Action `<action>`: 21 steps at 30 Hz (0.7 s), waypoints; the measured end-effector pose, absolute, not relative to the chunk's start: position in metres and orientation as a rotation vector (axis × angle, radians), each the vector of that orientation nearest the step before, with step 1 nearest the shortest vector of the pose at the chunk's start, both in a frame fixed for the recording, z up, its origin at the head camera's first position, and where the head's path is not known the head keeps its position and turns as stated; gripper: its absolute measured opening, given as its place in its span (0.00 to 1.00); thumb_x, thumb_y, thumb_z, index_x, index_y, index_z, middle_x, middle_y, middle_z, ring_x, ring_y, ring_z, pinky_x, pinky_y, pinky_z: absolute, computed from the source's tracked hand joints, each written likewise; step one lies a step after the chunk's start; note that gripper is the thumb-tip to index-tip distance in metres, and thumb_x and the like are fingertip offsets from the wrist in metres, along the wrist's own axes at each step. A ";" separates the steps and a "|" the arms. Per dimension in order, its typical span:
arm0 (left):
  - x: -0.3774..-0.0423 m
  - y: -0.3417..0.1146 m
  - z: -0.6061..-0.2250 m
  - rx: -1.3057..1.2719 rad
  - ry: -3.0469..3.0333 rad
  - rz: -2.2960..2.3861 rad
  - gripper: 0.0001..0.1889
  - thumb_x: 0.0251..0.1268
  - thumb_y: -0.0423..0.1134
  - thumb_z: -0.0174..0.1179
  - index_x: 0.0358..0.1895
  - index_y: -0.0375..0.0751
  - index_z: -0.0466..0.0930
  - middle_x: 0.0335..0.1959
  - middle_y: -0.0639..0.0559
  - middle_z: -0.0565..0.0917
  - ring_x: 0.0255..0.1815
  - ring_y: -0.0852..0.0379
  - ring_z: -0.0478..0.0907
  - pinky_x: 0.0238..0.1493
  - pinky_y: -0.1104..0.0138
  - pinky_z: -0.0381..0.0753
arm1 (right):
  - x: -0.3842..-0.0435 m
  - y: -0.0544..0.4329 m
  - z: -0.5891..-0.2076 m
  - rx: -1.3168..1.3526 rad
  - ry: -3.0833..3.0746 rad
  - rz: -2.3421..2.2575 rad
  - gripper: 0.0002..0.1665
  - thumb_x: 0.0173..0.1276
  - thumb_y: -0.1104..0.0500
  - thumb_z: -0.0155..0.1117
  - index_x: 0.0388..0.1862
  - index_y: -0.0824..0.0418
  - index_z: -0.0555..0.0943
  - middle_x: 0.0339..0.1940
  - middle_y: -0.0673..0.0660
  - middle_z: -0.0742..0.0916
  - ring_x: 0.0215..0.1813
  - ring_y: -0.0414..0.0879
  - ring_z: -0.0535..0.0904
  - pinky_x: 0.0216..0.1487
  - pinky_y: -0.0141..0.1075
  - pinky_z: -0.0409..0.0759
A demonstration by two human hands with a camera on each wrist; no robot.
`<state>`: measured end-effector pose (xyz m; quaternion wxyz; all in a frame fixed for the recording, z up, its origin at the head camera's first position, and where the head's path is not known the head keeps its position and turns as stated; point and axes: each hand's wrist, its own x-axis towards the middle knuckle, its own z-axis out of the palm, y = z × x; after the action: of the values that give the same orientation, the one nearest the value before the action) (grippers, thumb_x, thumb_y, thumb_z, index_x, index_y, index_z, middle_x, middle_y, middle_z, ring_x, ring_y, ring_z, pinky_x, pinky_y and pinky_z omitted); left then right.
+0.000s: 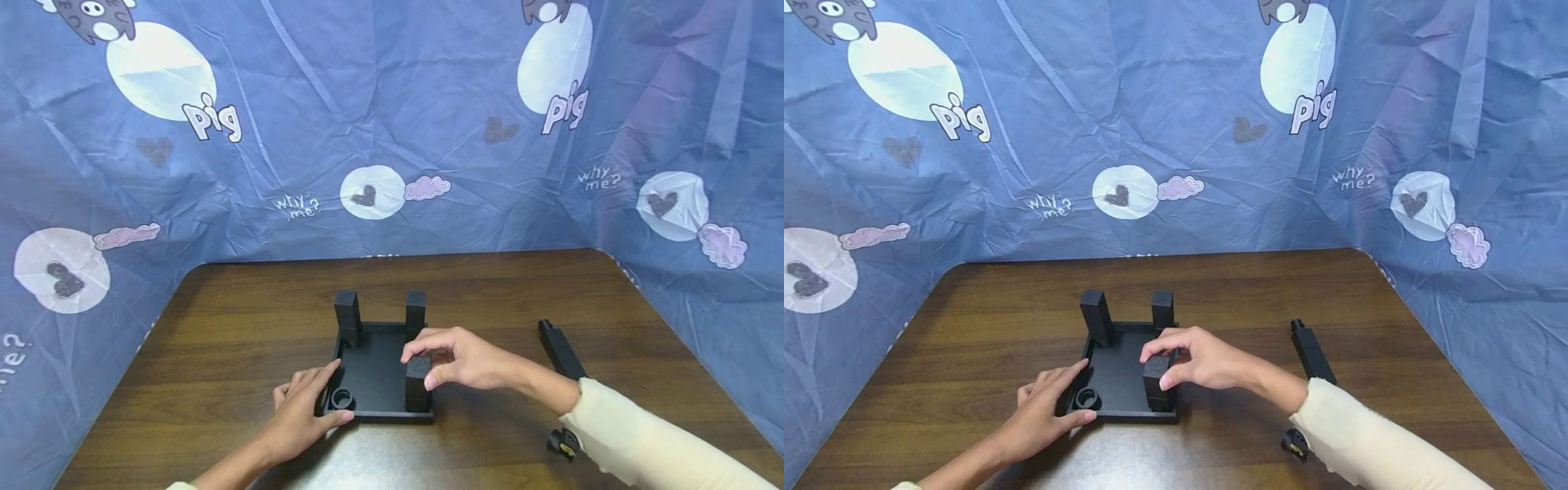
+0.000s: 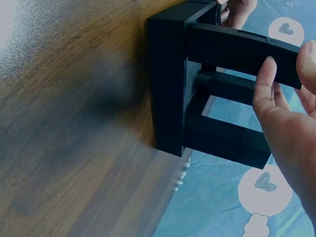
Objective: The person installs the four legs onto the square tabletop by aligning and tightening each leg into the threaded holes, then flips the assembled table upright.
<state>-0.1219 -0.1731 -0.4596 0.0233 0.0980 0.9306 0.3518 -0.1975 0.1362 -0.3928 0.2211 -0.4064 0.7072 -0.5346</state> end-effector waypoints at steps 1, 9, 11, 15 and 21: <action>-0.122 -0.173 -0.460 0.303 2.883 1.089 0.44 0.57 0.51 0.77 0.77 0.43 0.69 0.65 0.46 0.78 0.67 0.45 0.67 0.59 0.44 0.51 | -0.197 0.136 -0.392 -1.116 1.953 -1.477 0.24 0.61 0.72 0.73 0.58 0.71 0.82 0.52 0.60 0.82 0.49 0.51 0.76 0.50 0.36 0.80; -0.122 -0.173 -0.460 0.300 2.890 1.076 0.44 0.58 0.51 0.77 0.77 0.43 0.69 0.66 0.45 0.78 0.67 0.44 0.67 0.59 0.42 0.51 | -0.197 0.139 -0.387 -1.109 1.980 -1.436 0.32 0.62 0.70 0.75 0.66 0.67 0.79 0.59 0.62 0.81 0.57 0.52 0.76 0.50 0.38 0.81; -0.122 -0.173 -0.460 0.301 2.890 1.075 0.44 0.58 0.51 0.77 0.77 0.43 0.69 0.66 0.45 0.78 0.67 0.44 0.67 0.60 0.42 0.51 | -0.197 0.140 -0.385 -1.097 1.993 -1.429 0.35 0.62 0.70 0.75 0.69 0.67 0.77 0.59 0.62 0.81 0.60 0.55 0.75 0.52 0.40 0.81; -0.122 -0.173 -0.460 0.305 2.892 1.075 0.44 0.58 0.51 0.77 0.77 0.43 0.69 0.65 0.45 0.78 0.67 0.44 0.67 0.60 0.42 0.50 | -0.196 0.146 -0.381 -1.050 2.019 -1.415 0.37 0.63 0.70 0.75 0.71 0.66 0.74 0.59 0.63 0.81 0.59 0.57 0.76 0.52 0.41 0.81; -0.122 -0.173 -0.459 0.312 2.883 1.089 0.44 0.57 0.50 0.77 0.77 0.42 0.69 0.65 0.45 0.78 0.68 0.44 0.67 0.60 0.42 0.50 | -0.194 0.159 -0.380 -1.043 2.078 -1.394 0.38 0.62 0.69 0.76 0.70 0.67 0.74 0.56 0.62 0.81 0.58 0.60 0.76 0.50 0.39 0.81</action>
<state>-0.1221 -0.1733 -0.4591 0.0222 0.1007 0.9304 0.3517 -0.1937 0.1590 -0.3801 0.2138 -0.3759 0.7488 -0.5023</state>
